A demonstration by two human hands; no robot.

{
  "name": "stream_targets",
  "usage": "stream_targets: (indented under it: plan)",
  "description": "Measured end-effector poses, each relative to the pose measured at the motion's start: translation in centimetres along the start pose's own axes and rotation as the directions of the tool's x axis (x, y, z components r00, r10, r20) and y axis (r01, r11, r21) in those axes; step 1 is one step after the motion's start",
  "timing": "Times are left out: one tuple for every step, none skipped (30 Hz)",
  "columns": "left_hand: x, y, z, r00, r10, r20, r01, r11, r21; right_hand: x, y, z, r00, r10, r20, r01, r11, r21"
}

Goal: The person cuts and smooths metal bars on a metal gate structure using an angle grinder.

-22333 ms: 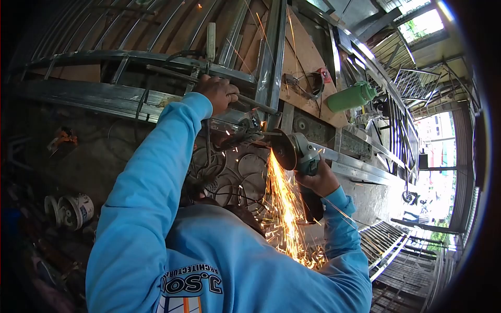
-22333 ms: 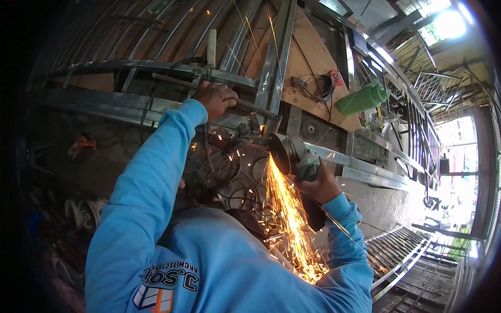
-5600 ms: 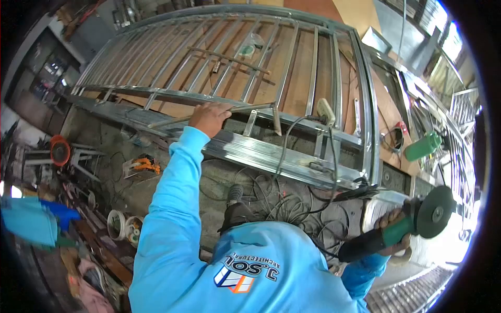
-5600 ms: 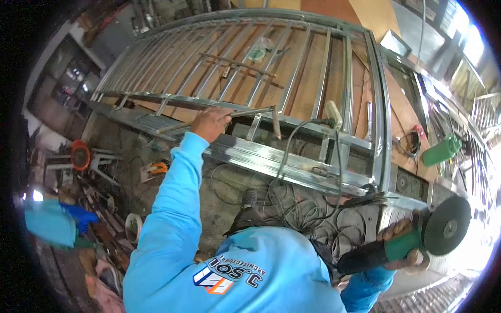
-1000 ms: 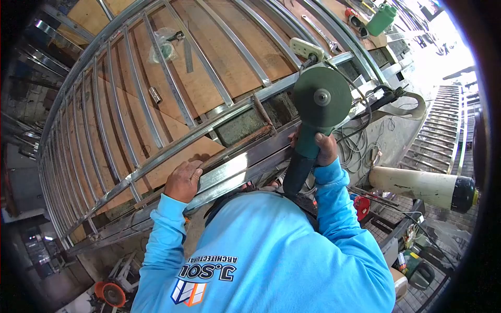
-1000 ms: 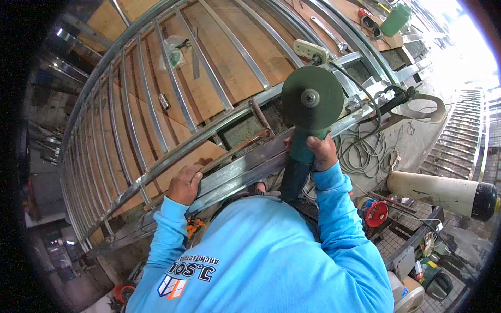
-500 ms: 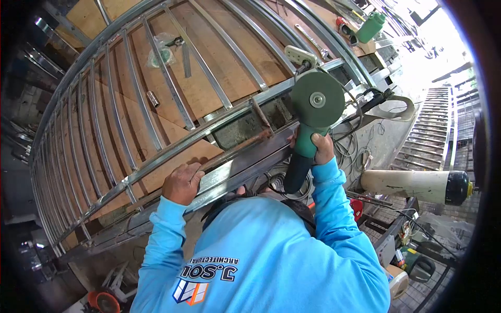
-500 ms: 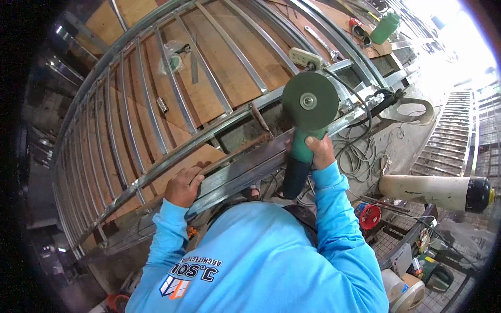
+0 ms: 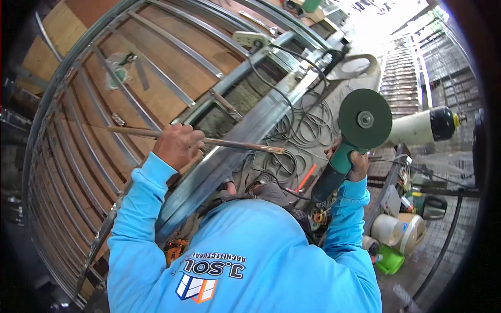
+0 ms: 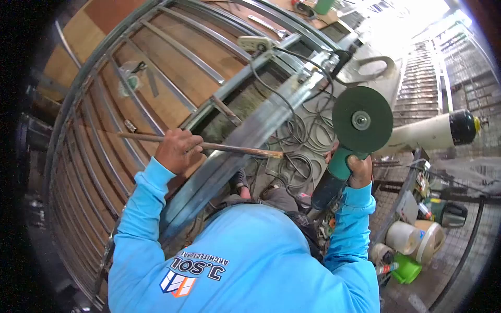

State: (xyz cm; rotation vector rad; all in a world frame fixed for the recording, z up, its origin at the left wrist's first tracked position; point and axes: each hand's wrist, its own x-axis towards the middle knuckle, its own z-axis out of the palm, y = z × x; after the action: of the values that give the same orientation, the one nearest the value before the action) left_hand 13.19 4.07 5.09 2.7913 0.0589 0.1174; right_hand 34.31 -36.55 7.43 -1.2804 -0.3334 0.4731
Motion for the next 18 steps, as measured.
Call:
stream_targets:
  plan:
    - [0.1, 0.3, 0.4, 1.0, 0.013, -0.012, -0.012, 1.0, 0.011, -0.8, -0.7, -0.7, 1.0, 0.011, -0.018, -0.012, 0.999, -0.04]
    - [0.2, 0.5, 0.5, 0.999, 0.021, -0.03, -0.02, 0.999, 0.029, -1.4, -1.2, -1.4, 0.999, 0.036, -0.024, -0.038, 0.994, -0.101]
    - [0.3, 0.8, 0.4, 0.998, 0.027, -0.052, -0.024, 0.998, 0.053, -2.1, -1.7, -2.1, 0.998, 0.057, -0.025, -0.06, 0.986, -0.158]
    - [0.2, 1.0, 0.7, 0.997, 0.028, -0.073, -0.023, 0.997, 0.077, -2.7, -2.0, -2.6, 0.997, 0.078, -0.022, -0.081, 0.974, -0.213]
    - [0.4, 1.4, 1.1, 0.996, 0.035, -0.083, -0.031, 0.998, 0.048, -3.1, -2.2, -3.1, 0.996, 0.092, -0.013, -0.093, 0.962, -0.255]
    - [0.7, 1.8, 1.5, 0.995, 0.035, -0.093, -0.033, 0.999, 0.017, -3.6, -2.3, -3.6, 0.994, 0.111, 0.001, -0.106, 0.948, -0.299]
    - [0.8, 2.3, 2.1, 0.994, 0.027, -0.103, -0.029, 0.999, -0.015, -3.8, -2.5, -4.0, 0.991, 0.135, 0.018, -0.12, 0.932, -0.343]
    - [1.0, 2.8, 3.1, 0.991, 0.029, -0.13, -0.034, 0.999, -0.041, -4.0, -2.6, -4.5, 0.989, 0.144, 0.045, -0.115, 0.913, -0.391]
    - [1.2, 3.9, 3.6, 0.994, -0.027, -0.102, 0.027, 1.0, 0.003, -4.1, -2.7, -4.8, 0.986, 0.152, 0.072, -0.106, 0.895, -0.434]
    - [1.6, 5.0, 3.9, 0.994, -0.079, -0.077, 0.083, 0.995, 0.053, -4.1, -2.7, -5.0, 0.983, 0.155, 0.097, -0.091, 0.877, -0.473]
    - [2.0, 5.6, 4.1, 0.99, -0.13, -0.054, 0.135, 0.985, 0.104, -4.0, -2.6, -5.1, 0.981, 0.155, 0.12, -0.074, 0.858, -0.509]
    - [2.1, 5.6, 4.5, 0.985, -0.156, -0.073, 0.161, 0.985, 0.067, -3.9, -3.1, -4.8, 0.963, 0.222, 0.152, -0.116, 0.853, -0.509]
    - [2.3, 5.7, 4.7, 0.982, -0.16, -0.097, 0.168, 0.982, 0.081, -3.9, -3.2, -4.7, 0.959, 0.223, 0.173, -0.089, 0.82, -0.565]
    - [2.3, 5.8, 5.0, 0.979, -0.164, -0.118, 0.175, 0.98, 0.091, -4.0, -3.3, -4.7, 0.955, 0.228, 0.192, -0.062, 0.782, -0.62]
    - [2.4, 5.8, 5.4, 0.976, -0.169, -0.14, 0.183, 0.978, 0.097, -4.0, -3.3, -4.9, 0.949, 0.236, 0.21, -0.035, 0.739, -0.673]
    - [2.4, 5.9, 5.8, 0.969, -0.161, -0.187, 0.184, 0.977, 0.11, -3.9, -2.3, -5.4, 0.95, 0.195, 0.244, 0.031, 0.719, -0.694]
    - [2.5, 5.9, 6.1, 0.963, -0.186, -0.195, 0.212, 0.969, 0.126, -3.5, -1.7, -5.7, 0.945, 0.193, 0.263, 0.057, 0.698, -0.714]
    - [2.6, 6.3, 6.2, 0.955, -0.212, -0.206, 0.243, 0.96, 0.139, -3.2, -1.4, -5.5, 0.94, 0.191, 0.284, 0.085, 0.673, -0.734]
